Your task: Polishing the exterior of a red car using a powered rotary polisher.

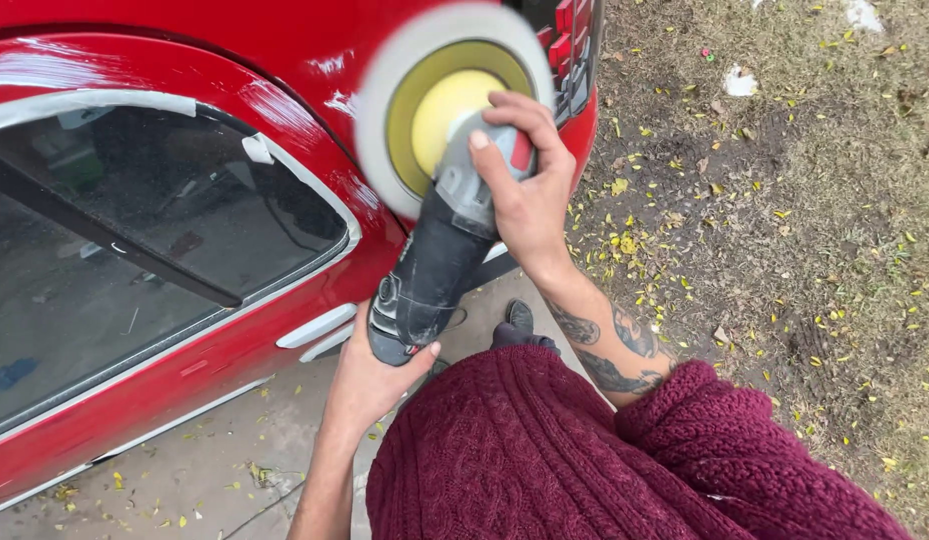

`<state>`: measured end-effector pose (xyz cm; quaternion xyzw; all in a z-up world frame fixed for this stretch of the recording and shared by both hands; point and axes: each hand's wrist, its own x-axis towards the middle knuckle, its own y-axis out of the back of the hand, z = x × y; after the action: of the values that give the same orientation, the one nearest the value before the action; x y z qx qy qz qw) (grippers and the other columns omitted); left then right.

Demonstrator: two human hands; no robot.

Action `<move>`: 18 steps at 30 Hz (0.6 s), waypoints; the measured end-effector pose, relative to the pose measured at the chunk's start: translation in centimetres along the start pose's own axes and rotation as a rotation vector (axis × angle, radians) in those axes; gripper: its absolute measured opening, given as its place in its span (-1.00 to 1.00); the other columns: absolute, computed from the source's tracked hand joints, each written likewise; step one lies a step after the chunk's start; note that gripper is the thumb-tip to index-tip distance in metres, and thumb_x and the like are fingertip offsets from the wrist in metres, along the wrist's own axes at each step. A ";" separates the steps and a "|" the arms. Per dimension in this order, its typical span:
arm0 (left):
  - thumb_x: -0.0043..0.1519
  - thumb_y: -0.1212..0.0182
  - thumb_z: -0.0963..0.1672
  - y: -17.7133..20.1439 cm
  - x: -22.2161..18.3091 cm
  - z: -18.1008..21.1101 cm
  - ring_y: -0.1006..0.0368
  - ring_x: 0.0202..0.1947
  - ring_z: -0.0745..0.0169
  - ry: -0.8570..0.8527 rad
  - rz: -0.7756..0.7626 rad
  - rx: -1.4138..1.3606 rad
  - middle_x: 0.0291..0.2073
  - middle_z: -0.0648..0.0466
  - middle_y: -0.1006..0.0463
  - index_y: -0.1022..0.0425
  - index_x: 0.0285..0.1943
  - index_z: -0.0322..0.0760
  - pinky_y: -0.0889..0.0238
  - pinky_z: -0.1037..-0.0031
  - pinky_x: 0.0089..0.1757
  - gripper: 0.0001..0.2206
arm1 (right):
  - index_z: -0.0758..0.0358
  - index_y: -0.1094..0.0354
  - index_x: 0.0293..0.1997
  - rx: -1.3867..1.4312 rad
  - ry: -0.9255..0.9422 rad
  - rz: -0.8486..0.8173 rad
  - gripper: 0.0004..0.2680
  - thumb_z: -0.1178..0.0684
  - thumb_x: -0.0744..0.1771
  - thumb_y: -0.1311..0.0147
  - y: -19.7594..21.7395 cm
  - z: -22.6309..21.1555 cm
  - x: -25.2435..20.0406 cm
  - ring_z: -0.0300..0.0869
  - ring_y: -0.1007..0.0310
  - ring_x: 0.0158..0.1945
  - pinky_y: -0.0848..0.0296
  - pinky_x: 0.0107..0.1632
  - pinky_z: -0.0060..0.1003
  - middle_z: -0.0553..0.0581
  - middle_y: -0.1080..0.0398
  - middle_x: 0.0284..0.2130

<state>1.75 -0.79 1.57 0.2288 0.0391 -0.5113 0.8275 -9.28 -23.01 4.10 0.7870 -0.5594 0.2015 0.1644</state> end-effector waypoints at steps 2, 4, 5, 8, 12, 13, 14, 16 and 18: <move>-0.07 -0.51 -0.07 -0.4 0.0 -1.0 -0.59 -0.04 0.18 0.044 -0.033 0.023 -0.05 -0.05 -0.65 -0.29 0.30 -0.28 -0.39 0.34 0.00 -0.27 | 0.34 -0.44 -0.02 -0.034 -0.042 0.035 -0.85 0.16 0.35 -0.22 0.5 1.5 -1.3 -0.06 -0.38 0.30 -0.27 0.42 -0.17 0.24 -0.42 0.15; -0.08 -0.50 -0.06 -1.2 -0.1 -0.9 -0.59 -0.03 0.20 0.088 -0.062 0.040 -0.05 -0.04 -0.65 -0.29 0.32 -0.26 -0.38 0.34 0.02 -0.27 | 0.33 -0.45 -0.05 -0.069 -0.082 0.065 -0.87 0.17 0.34 -0.22 1.1 2.0 -1.8 -0.06 -0.39 0.29 -0.27 0.41 -0.16 0.24 -0.43 0.13; -0.08 -0.51 -0.06 -1.2 -0.1 -0.6 -0.59 -0.03 0.19 0.118 -0.052 0.056 -0.05 -0.04 -0.65 -0.29 0.33 -0.24 -0.38 0.34 0.02 -0.25 | 0.33 -0.45 -0.06 -0.074 -0.103 0.067 -0.87 0.16 0.34 -0.23 1.1 1.9 -2.0 -0.07 -0.40 0.28 -0.29 0.40 -0.17 0.23 -0.44 0.13; -0.09 -0.52 -0.06 -1.0 0.2 -1.3 -0.58 -0.02 0.17 0.063 -0.022 0.030 -0.04 -0.04 -0.64 -0.29 0.33 -0.26 -0.37 0.34 0.02 -0.25 | 0.33 -0.45 -0.06 -0.063 -0.091 0.047 -0.86 0.16 0.33 -0.24 0.3 0.0 -0.8 -0.07 -0.40 0.27 -0.30 0.39 -0.18 0.23 -0.43 0.14; -0.06 -0.51 -0.07 0.2 0.3 -0.8 -0.56 -0.06 0.18 -0.064 0.063 -0.048 -0.07 -0.04 -0.63 -0.34 0.24 -0.33 -0.38 0.36 0.01 -0.33 | 0.33 -0.47 0.01 -0.057 0.048 -0.059 -0.83 0.15 0.35 -0.27 -2.0 -3.7 2.6 -0.06 -0.40 0.31 -0.33 0.41 -0.19 0.23 -0.40 0.18; -0.06 -0.51 -0.07 0.5 0.4 -0.2 -0.56 -0.06 0.18 -0.069 0.070 -0.051 -0.07 -0.04 -0.63 -0.34 0.24 -0.33 -0.38 0.36 0.01 -0.33 | 0.33 -0.47 0.01 -0.054 0.055 -0.063 -0.83 0.15 0.35 -0.27 -2.6 -4.5 3.3 -0.06 -0.40 0.31 -0.33 0.41 -0.19 0.23 -0.40 0.18; -0.05 -0.50 -0.07 0.7 0.6 0.4 -0.55 -0.08 0.19 -0.085 0.098 -0.081 -0.08 -0.04 -0.63 -0.32 0.24 -0.33 -0.38 0.37 0.00 -0.34 | 0.31 -0.47 0.03 -0.050 0.092 -0.095 -0.82 0.13 0.36 -0.28 -3.1 -5.3 4.1 -0.08 -0.40 0.28 -0.34 0.38 -0.23 0.23 -0.39 0.19; -0.04 -0.49 -0.07 1.1 0.6 0.7 -0.54 -0.10 0.20 -0.101 0.118 -0.105 -0.09 -0.03 -0.63 -0.31 0.23 -0.34 -0.37 0.37 -0.01 -0.35 | 0.30 -0.47 0.05 -0.048 0.124 -0.120 -0.81 0.12 0.36 -0.30 -3.7 -6.2 4.9 -0.10 -0.41 0.25 -0.35 0.35 -0.26 0.22 -0.39 0.20; -0.04 -0.51 -0.07 1.1 0.8 0.4 -0.53 -0.09 0.19 -0.132 0.160 -0.078 -0.07 -0.05 -0.60 -0.29 0.24 -0.35 -0.36 0.37 -0.01 -0.33 | 0.30 -0.47 0.07 -0.013 0.167 -0.149 -0.81 0.11 0.38 -0.31 -3.8 -6.5 5.5 -0.12 -0.42 0.27 -0.34 0.38 -0.29 0.21 -0.39 0.16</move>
<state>3.06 -1.21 2.06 0.1647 -0.0141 -0.4554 0.8748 -4.96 -23.20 12.34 0.8060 -0.4849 0.2497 0.2300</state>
